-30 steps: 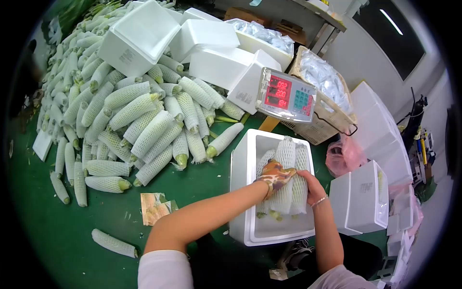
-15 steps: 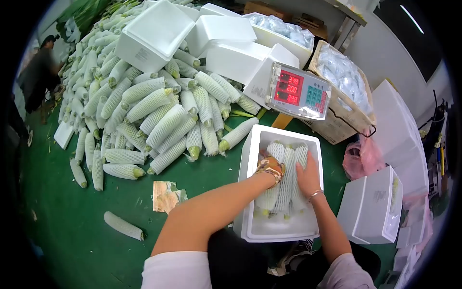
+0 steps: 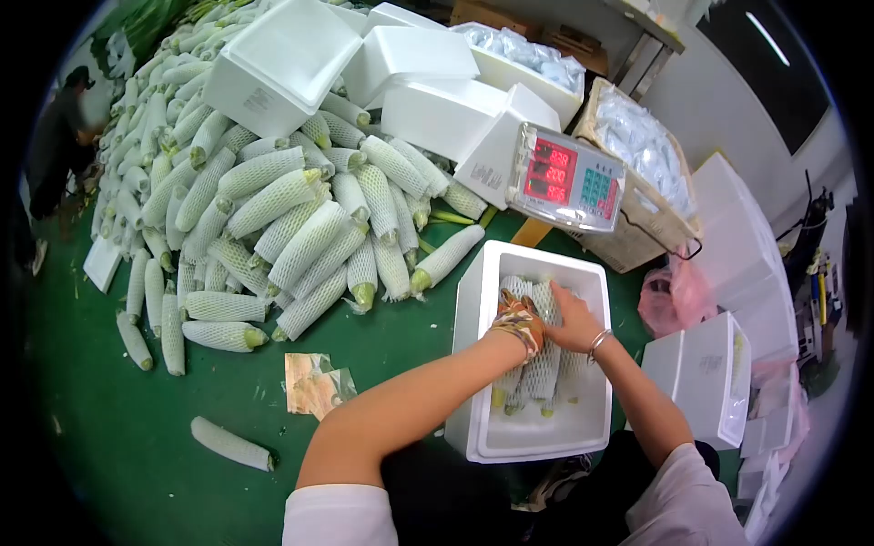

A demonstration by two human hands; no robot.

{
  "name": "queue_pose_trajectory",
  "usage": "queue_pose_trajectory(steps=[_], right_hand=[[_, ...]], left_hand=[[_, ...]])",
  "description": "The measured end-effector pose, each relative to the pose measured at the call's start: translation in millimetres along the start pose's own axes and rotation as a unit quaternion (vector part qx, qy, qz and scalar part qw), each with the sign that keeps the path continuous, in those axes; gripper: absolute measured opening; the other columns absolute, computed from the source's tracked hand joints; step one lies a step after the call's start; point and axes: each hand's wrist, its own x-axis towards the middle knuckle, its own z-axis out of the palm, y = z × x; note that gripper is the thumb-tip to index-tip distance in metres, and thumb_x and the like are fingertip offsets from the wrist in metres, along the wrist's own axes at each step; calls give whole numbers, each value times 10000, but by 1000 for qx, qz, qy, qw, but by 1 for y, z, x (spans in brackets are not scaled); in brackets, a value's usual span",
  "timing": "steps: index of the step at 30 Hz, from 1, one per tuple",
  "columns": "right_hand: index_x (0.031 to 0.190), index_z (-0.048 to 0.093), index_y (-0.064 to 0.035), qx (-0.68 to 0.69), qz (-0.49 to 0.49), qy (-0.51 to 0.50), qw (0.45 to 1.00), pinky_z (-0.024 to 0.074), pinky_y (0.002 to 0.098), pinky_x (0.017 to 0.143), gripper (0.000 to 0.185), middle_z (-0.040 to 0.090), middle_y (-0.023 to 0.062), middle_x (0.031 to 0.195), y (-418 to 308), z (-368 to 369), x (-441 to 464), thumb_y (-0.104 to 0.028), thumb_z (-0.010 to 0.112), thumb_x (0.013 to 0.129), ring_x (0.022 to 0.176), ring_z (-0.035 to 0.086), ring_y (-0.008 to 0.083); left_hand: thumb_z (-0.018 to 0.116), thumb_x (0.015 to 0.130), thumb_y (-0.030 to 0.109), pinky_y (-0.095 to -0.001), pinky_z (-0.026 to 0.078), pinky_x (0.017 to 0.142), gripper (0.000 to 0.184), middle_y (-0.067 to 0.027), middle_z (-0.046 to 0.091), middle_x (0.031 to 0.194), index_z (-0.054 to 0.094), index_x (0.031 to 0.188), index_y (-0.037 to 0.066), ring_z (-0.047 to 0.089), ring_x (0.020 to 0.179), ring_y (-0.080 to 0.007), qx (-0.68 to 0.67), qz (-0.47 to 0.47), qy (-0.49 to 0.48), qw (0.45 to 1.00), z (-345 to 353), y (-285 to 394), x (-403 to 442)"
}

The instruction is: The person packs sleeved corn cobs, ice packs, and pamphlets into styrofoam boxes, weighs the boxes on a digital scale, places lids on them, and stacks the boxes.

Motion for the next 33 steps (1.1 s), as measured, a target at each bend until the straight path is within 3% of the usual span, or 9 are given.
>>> queue_pose_trajectory(steps=[5, 10, 16, 19, 22, 28, 31, 32, 33], right_hand=[[1121, 502, -25, 213, -218, 163, 939, 459, 331, 829, 350, 595, 143, 996, -179, -82, 11, -133, 576, 796, 945, 591, 245], [1090, 501, -15, 234, -176, -82, 953, 493, 321, 729, 399, 622, 138, 911, -267, 34, 126, -222, 620, 770, 829, 620, 234], [1116, 429, 36, 257, -23, 46, 965, 458, 441, 815, 502, 539, 281, 1055, -300, 141, 217, -239, 624, 743, 937, 550, 417], [1135, 404, 35, 107, -89, 234, 962, 460, 452, 823, 526, 475, 291, 1153, -303, 120, 240, -251, 629, 756, 953, 540, 431], [1185, 356, 40, 88, -26, 117, 989, 465, 460, 822, 595, 400, 300, 1240, -318, 121, 290, -263, 641, 759, 954, 539, 439], [1111, 495, 16, 36, -72, -8, 997, 496, 399, 675, 543, 580, 169, 952, -296, 79, 331, -367, 649, 758, 796, 608, 266], [968, 527, 70, 338, -49, -123, 932, 354, 285, 375, 485, 540, 77, 671, -255, -8, 247, -341, 676, 759, 417, 439, 127], [979, 530, 29, 410, -62, -139, 899, 366, 263, 394, 431, 550, 54, 702, -237, -37, 207, -332, 664, 783, 450, 452, 104], [1054, 522, -11, 455, -64, -163, 873, 389, 245, 427, 430, 572, 41, 775, -211, -63, 169, -346, 643, 813, 512, 485, 93]], left_hand=[[505, 805, 262, -320, 470, 745, 237, -63, 555, 904, 538, 950, 78, 551, 817, -203, 80, -9, 363, 928, 38, -40, -33], [647, 733, 314, -413, 400, 889, 567, -164, 548, 1035, 492, 1198, 30, 518, 997, -288, 124, -470, 333, 808, -15, -235, -182], [644, 736, 295, -395, 447, 843, 622, -189, 523, 1141, 439, 1242, -3, 529, 1012, -300, -80, -384, 379, 838, 58, -298, -256], [591, 789, 288, -352, 519, 715, 479, -159, 594, 999, 498, 1154, -7, 597, 871, -278, -661, -407, 452, 439, 50, -224, -328], [598, 774, 362, -369, 522, 721, 514, -175, 602, 900, 513, 1077, -44, 607, 796, -297, -752, -329, 526, 221, 73, -153, -369], [642, 810, 253, -477, 460, 904, 491, -135, 387, 1344, 480, 1261, 144, 551, 1002, -356, -820, -322, 462, 103, 141, -95, -417], [583, 819, 191, -390, 507, 785, 405, -186, 580, 1034, 509, 1169, 2, 572, 965, -295, -737, -426, 470, 234, 85, -45, -398], [624, 787, 205, -375, 521, 701, 428, -166, 579, 1037, 522, 1152, 7, 570, 967, -289, -531, -481, 523, 462, 116, -24, -402], [656, 747, 249, -438, 481, 794, 483, -152, 542, 1144, 533, 1174, 59, 525, 1048, -308, -659, -530, 477, 239, 85, -19, -400]])
